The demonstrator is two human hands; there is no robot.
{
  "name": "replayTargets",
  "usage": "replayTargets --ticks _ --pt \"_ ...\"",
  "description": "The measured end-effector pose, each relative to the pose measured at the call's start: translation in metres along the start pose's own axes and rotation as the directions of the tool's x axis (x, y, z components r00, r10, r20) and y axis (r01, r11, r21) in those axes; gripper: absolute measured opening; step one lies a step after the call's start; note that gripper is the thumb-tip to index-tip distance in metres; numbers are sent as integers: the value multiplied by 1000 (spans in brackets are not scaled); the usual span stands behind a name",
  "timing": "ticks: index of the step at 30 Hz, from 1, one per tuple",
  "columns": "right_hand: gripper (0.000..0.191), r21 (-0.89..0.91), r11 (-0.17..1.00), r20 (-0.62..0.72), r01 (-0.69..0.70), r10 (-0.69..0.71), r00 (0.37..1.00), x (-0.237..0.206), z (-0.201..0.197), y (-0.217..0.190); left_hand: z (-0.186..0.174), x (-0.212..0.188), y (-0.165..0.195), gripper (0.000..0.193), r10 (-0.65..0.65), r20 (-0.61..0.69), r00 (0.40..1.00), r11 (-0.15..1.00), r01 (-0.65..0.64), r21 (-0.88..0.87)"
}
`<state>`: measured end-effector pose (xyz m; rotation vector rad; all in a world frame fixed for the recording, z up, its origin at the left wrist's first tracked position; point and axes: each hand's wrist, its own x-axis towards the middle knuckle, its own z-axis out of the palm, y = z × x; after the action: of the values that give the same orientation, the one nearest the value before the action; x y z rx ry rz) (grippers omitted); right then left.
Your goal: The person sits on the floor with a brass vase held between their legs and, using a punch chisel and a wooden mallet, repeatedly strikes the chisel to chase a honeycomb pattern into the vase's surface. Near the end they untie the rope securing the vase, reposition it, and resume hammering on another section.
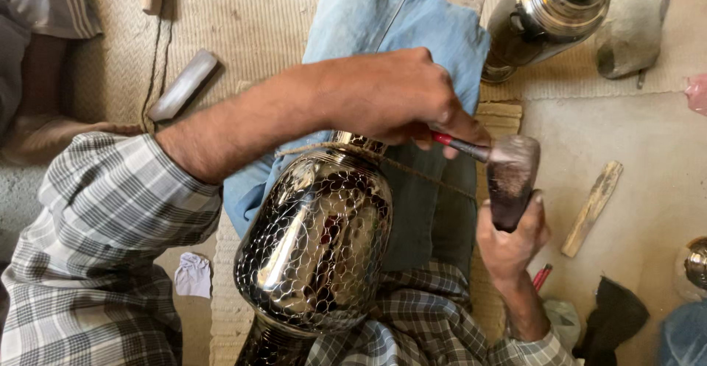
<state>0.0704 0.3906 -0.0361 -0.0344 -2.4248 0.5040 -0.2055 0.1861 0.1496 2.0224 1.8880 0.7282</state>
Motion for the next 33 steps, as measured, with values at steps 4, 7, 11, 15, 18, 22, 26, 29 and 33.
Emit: replayTargets --ticks 4,7,11,15,18,22,26,29,33 --pt "91 407 855 81 -322 317 945 -9 4 2 -5 -2 -4 62 45 -101 994 999 -45 1" --pt "92 419 832 74 -363 367 927 -10 2 3 -9 0 -5 63 67 -76 995 997 -69 -22" --pt "94 640 697 -4 -323 424 906 -2 -12 4 -13 6 -4 63 31 24 999 996 -29 -89" --pt "88 552 806 -97 -216 319 943 14 -25 8 -15 12 -3 61 30 38 999 988 -24 -150" --pt "82 -40 998 -1 53 -53 999 21 -25 13 -15 11 -2 58 18 45 999 986 -10 -166" --pt "58 431 875 30 -218 228 973 21 -17 19 -14 3 -2 58 29 -4 1000 995 -29 -93" --pt "70 281 947 74 -158 143 987 26 -20 23 -9 -2 0 60 72 -106 992 997 -70 23" --pt "71 498 840 74 -213 204 976 38 -28 26 -4 -6 2 55 -54 -120 991 998 56 19" --pt "92 150 987 86 -48 35 996 63 -42 29 -2 -17 3 51 -44 -282 958 999 43 -12"
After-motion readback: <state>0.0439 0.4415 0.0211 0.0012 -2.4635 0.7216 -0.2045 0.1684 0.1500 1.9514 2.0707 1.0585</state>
